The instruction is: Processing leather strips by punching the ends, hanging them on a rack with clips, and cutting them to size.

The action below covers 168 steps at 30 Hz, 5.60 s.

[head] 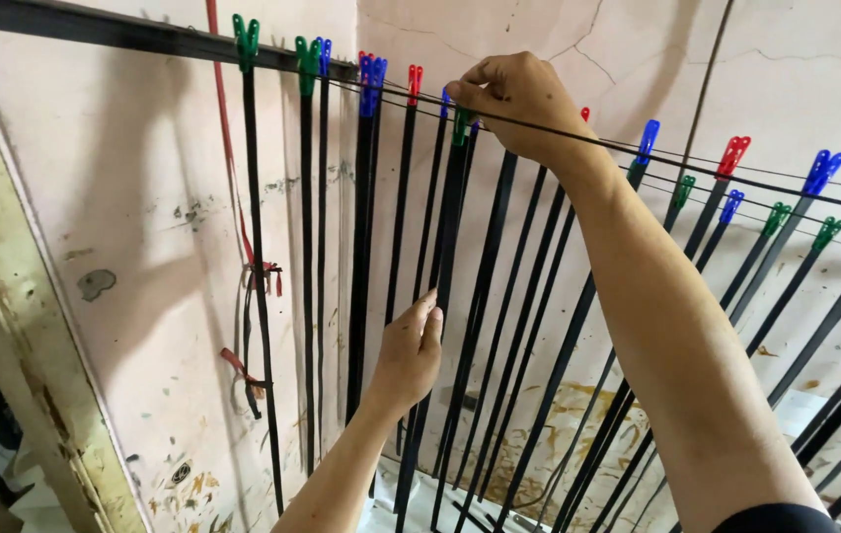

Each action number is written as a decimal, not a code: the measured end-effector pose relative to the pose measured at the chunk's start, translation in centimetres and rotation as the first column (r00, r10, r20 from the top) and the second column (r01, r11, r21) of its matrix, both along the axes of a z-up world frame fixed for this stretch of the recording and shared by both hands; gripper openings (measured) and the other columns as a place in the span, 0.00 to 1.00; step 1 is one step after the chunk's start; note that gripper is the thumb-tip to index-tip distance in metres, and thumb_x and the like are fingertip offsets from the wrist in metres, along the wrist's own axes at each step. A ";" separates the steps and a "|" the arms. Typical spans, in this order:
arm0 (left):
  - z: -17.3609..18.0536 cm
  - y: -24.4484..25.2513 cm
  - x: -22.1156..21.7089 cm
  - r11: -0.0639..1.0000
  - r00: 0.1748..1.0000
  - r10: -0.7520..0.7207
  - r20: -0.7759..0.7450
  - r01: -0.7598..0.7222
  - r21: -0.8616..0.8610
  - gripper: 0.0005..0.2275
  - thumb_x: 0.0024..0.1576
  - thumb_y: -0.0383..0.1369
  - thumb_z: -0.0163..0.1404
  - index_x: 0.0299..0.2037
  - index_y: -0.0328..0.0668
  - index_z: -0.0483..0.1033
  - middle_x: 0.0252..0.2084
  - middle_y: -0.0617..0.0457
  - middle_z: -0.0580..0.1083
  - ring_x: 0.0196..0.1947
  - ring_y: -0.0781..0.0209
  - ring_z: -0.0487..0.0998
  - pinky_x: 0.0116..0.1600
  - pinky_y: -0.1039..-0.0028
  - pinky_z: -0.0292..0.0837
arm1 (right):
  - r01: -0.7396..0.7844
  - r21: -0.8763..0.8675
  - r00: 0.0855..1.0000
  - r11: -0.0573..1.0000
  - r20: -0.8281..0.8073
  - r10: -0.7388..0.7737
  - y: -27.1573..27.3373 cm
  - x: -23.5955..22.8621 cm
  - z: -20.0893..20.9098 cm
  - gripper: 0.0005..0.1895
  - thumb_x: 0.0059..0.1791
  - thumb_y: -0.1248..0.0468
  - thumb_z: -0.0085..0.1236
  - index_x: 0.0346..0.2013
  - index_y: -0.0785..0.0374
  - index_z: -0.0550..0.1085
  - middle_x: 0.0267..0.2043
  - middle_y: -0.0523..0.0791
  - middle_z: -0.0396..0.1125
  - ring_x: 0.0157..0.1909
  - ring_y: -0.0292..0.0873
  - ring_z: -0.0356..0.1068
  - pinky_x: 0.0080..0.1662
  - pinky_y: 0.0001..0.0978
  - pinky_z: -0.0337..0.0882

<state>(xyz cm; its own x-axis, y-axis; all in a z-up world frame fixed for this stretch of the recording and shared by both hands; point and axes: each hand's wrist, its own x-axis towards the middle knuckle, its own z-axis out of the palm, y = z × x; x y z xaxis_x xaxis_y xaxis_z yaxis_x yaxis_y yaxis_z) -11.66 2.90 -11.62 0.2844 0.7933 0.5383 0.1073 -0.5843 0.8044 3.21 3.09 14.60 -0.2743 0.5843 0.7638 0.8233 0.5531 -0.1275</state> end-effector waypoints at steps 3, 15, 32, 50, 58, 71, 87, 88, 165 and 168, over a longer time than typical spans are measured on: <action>0.0 0.1 -0.2 0.999 0.999 0.020 -0.036 -0.021 -0.039 0.24 0.67 0.40 0.34 0.70 0.35 0.59 0.71 0.40 0.63 0.72 0.48 0.63 0.73 0.65 0.60 | 0.006 0.001 1.000 1.000 -0.012 -0.006 0.6 -0.5 0.0 0.17 0.57 0.53 0.57 0.44 0.65 0.80 0.35 0.47 0.78 0.34 0.40 0.75 0.37 0.31 0.74; -1.3 1.3 -0.3 0.997 0.997 0.069 -0.045 -0.067 0.047 0.24 0.67 0.39 0.34 0.69 0.32 0.60 0.70 0.38 0.64 0.70 0.46 0.65 0.72 0.64 0.61 | 0.028 0.016 0.999 0.999 -0.047 -0.027 2.3 -0.7 -0.1 0.17 0.59 0.51 0.58 0.39 0.62 0.81 0.17 0.38 0.60 0.20 0.33 0.52 0.26 0.30 0.56; -1.5 1.4 -1.0 0.998 0.997 0.069 -0.018 -0.069 0.011 0.24 0.67 0.40 0.34 0.70 0.33 0.59 0.70 0.39 0.64 0.70 0.47 0.65 0.72 0.65 0.62 | 0.030 0.099 1.000 0.995 -0.009 -0.029 3.8 -0.5 -0.2 0.22 0.59 0.49 0.55 0.39 0.65 0.82 0.19 0.40 0.59 0.23 0.37 0.55 0.28 0.32 0.60; -2.8 1.4 -2.0 0.995 0.999 0.042 -0.031 -0.039 0.088 0.24 0.69 0.38 0.33 0.72 0.29 0.55 0.71 0.31 0.60 0.71 0.41 0.61 0.71 0.56 0.60 | -0.156 0.560 0.979 0.814 0.198 0.051 -3.0 -1.2 -9.1 0.16 0.58 0.61 0.57 0.54 0.71 0.75 0.45 0.55 0.70 0.49 0.59 0.73 0.51 0.48 0.72; -3.2 -2.8 -3.0 0.989 0.997 0.069 -0.022 -0.066 0.133 0.22 0.69 0.35 0.36 0.70 0.28 0.60 0.67 0.28 0.65 0.68 0.36 0.66 0.68 0.52 0.64 | -0.173 0.437 0.983 0.883 0.132 0.127 -5.8 -1.7 -16.1 0.16 0.55 0.62 0.58 0.54 0.70 0.76 0.46 0.55 0.72 0.50 0.57 0.74 0.50 0.46 0.75; -13.4 -13.0 -3.9 0.986 0.984 -0.031 0.175 0.002 0.165 0.16 0.61 0.25 0.49 0.61 0.37 0.72 0.52 0.44 0.80 0.53 0.53 0.83 0.59 0.69 0.81 | -0.187 0.257 0.981 0.948 0.089 0.170 -15.4 -2.2 -26.7 0.15 0.55 0.68 0.56 0.54 0.75 0.71 0.51 0.56 0.69 0.51 0.55 0.72 0.52 0.42 0.75; -19.1 -23.3 -6.1 0.992 0.974 0.126 0.189 -0.128 0.001 0.02 0.56 0.23 0.58 0.36 0.36 0.84 0.24 0.49 0.80 0.25 0.53 0.84 0.34 0.69 0.81 | -0.181 0.173 0.967 0.968 -0.146 0.207 -25.2 -3.9 -38.6 0.07 0.48 0.74 0.62 0.39 0.74 0.79 0.39 0.55 0.74 0.37 0.57 0.76 0.40 0.45 0.77; -19.2 -23.9 -6.4 0.992 0.976 0.125 0.181 -0.124 -0.016 0.02 0.56 0.23 0.58 0.36 0.36 0.84 0.24 0.49 0.80 0.25 0.53 0.84 0.34 0.69 0.81 | -0.175 0.157 0.967 0.972 -0.156 0.200 -25.6 -3.9 -39.3 0.07 0.48 0.74 0.62 0.39 0.74 0.79 0.39 0.55 0.74 0.37 0.57 0.76 0.40 0.45 0.77; -53.8 -44.8 19.4 0.996 0.986 -0.081 -0.149 0.085 0.019 0.09 0.59 0.32 0.58 0.27 0.45 0.79 0.20 0.55 0.76 0.26 0.56 0.81 0.34 0.69 0.78 | 0.309 0.080 0.929 0.948 -0.240 -0.282 -51.7 23.1 -83.2 0.07 0.46 0.72 0.65 0.27 0.62 0.73 0.26 0.47 0.67 0.23 0.49 0.67 0.28 0.36 0.70; -53.9 -44.8 20.7 0.980 0.969 -0.187 -0.160 0.195 0.033 0.05 0.60 0.29 0.57 0.31 0.43 0.81 0.23 0.52 0.78 0.28 0.54 0.83 0.37 0.68 0.79 | 0.391 0.113 0.904 0.914 -0.235 -0.358 -52.9 24.0 -83.1 0.08 0.46 0.72 0.65 0.25 0.61 0.73 0.24 0.45 0.66 0.24 0.49 0.67 0.32 0.35 0.70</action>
